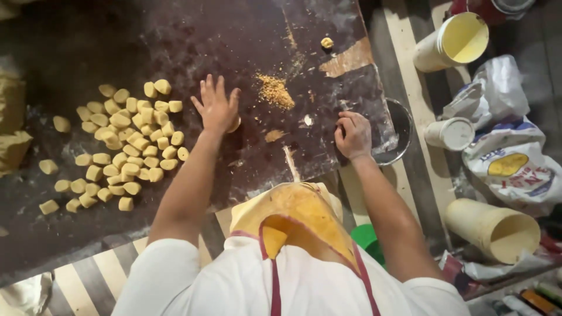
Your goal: Shaping small pieces of dough and placing them onto baking trays.
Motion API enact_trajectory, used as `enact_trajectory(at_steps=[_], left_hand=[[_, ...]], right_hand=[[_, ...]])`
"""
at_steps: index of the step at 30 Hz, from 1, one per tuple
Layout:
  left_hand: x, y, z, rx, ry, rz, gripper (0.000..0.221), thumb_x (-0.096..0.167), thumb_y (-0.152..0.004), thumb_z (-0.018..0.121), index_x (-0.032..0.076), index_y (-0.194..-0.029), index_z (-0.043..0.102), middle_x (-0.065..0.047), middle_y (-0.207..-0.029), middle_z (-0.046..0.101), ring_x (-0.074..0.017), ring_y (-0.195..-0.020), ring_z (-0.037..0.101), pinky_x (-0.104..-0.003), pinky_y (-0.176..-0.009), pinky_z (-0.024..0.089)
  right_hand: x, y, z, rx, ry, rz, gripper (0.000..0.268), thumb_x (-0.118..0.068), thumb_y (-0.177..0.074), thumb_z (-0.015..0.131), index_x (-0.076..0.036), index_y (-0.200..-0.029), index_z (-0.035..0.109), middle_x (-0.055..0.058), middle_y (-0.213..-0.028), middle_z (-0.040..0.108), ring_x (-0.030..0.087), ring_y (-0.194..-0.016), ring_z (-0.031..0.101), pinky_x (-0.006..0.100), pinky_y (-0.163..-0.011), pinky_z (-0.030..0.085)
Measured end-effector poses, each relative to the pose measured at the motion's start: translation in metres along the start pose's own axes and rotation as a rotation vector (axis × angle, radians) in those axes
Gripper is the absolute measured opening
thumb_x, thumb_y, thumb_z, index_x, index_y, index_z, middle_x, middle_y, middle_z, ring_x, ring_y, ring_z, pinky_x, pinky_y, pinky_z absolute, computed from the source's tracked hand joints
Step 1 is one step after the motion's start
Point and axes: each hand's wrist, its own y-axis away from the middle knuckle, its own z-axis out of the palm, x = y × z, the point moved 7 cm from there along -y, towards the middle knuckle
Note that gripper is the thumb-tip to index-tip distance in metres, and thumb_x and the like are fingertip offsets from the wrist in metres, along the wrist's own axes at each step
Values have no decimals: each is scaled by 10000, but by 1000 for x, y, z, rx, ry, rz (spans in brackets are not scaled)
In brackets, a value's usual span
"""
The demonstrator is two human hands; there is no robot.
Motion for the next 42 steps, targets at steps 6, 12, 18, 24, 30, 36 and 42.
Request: enact_trajectory(at_steps=[6, 12, 18, 24, 30, 36, 42], left_hand=[[-15, 12, -15, 106, -126, 77, 701, 503, -1064, 501, 83, -1604, 347, -174, -1691, 193, -357, -1578, 140, -693, -1220, 38], [-28, 2, -26, 146, 123, 67, 649, 462, -1112, 467, 72, -1619, 355, -168, -1706, 249, -344, -1578, 222, -548, -1293, 196], [-27, 2, -14, 412, -308, 197, 615, 427, -1094, 491, 33, -1554, 391, -241, -1609, 349, -398, -1458, 343, -562, -1158, 268], [-65, 8, -16, 286, 374, -6, 474, 320, -1091, 585, 75, -1489, 508, -162, -1465, 590, -330, -1377, 554, -442, -1193, 434], [-48, 42, -5, -18, 139, 50, 452, 280, -801, 825, 32, -1147, 672, -216, -1134, 681, -394, -1100, 621, -476, -946, 494], [23, 10, -77, -474, 713, -196, 265, 175, -863, 752, 79, -1094, 665, -125, -1103, 729, -233, -953, 700, -366, -829, 572], [-85, -98, -63, 142, 1084, -27, 397, 147, -945, 756, 128, -1312, 606, -106, -1253, 674, -249, -1080, 689, -389, -931, 575]], right_hand=[[1, 1, 3, -7, 12, 15, 171, -88, -812, 715, -121, -966, 648, 63, -1201, 682, 298, -1186, 622, 449, -1034, 464], [3, 5, 5, -29, 0, 24, 167, -93, -810, 710, -124, -961, 648, 60, -1200, 676, 289, -1185, 620, 447, -1040, 464], [1, 3, 5, -39, 31, 20, 166, -90, -811, 706, -116, -965, 647, 69, -1222, 676, 300, -1201, 615, 454, -1040, 458], [3, -2, 3, -4, 13, 29, 162, -94, -816, 703, -112, -967, 649, 71, -1205, 682, 304, -1187, 619, 448, -1048, 459], [-1, 1, 4, -21, 16, 23, 157, -91, -816, 704, -120, -961, 653, 64, -1211, 680, 298, -1198, 624, 441, -1044, 457], [2, 0, 5, -4, 22, 8, 157, -92, -813, 707, -121, -958, 652, 61, -1217, 677, 299, -1189, 623, 444, -1032, 460], [3, -2, 11, -2, 16, 6, 164, -82, -810, 703, -116, -961, 649, 70, -1210, 689, 297, -1170, 630, 447, -1031, 467]])
